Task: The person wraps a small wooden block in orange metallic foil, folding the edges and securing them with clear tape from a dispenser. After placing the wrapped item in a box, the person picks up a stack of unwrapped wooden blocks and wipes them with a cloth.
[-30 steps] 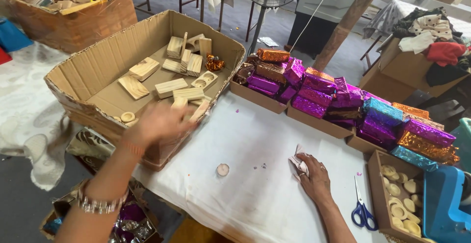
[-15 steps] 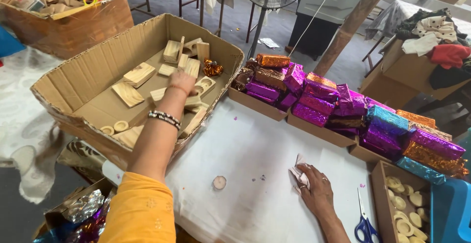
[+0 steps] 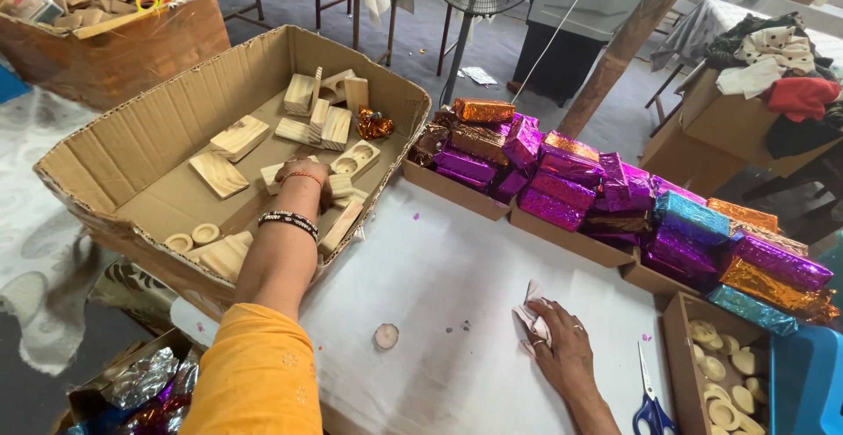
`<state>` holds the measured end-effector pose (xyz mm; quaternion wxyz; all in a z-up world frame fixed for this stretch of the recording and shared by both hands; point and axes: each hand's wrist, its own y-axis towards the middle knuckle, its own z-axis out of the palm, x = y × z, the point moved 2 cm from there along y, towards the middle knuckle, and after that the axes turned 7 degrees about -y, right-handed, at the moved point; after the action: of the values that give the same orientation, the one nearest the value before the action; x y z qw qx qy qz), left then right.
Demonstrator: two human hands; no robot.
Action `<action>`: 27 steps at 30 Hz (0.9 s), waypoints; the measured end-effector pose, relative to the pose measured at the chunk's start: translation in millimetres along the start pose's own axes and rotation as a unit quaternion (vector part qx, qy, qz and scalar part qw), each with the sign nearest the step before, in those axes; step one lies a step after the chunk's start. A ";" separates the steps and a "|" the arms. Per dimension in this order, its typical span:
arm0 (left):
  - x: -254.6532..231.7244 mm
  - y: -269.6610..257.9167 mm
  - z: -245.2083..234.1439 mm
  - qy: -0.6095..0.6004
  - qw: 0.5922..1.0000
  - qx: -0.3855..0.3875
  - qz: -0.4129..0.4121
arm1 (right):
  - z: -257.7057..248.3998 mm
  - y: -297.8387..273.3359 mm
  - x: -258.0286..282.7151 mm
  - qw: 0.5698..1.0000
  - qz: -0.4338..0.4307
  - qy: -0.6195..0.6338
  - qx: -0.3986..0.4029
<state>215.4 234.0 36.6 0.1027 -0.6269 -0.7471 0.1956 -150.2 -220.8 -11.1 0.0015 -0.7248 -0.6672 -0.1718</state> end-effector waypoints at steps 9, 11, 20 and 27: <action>5.6 13.2 -20.9 0.093 0.984 -0.141 0.055 | 1.8 0.9 -2.9 1.000 0.008 0.001 0.005; 9.4 -1.6 -33.0 0.116 0.977 -0.173 0.053 | 2.5 1.1 -3.7 1.000 0.008 -0.002 0.001; 3.0 -115.1 -106.4 0.062 0.853 -0.495 0.154 | -13.5 -2.7 9.5 0.999 -0.021 0.008 -0.050; -77.4 -275.4 -112.2 -0.150 0.795 -0.445 0.383 | -14.6 -2.6 6.3 0.997 -0.011 0.050 -0.064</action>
<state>28.1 138.9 260.9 -0.3845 -0.8010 -0.4568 -0.0436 -156.1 -217.8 3.7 -0.0136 -0.7064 -0.6621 -0.2498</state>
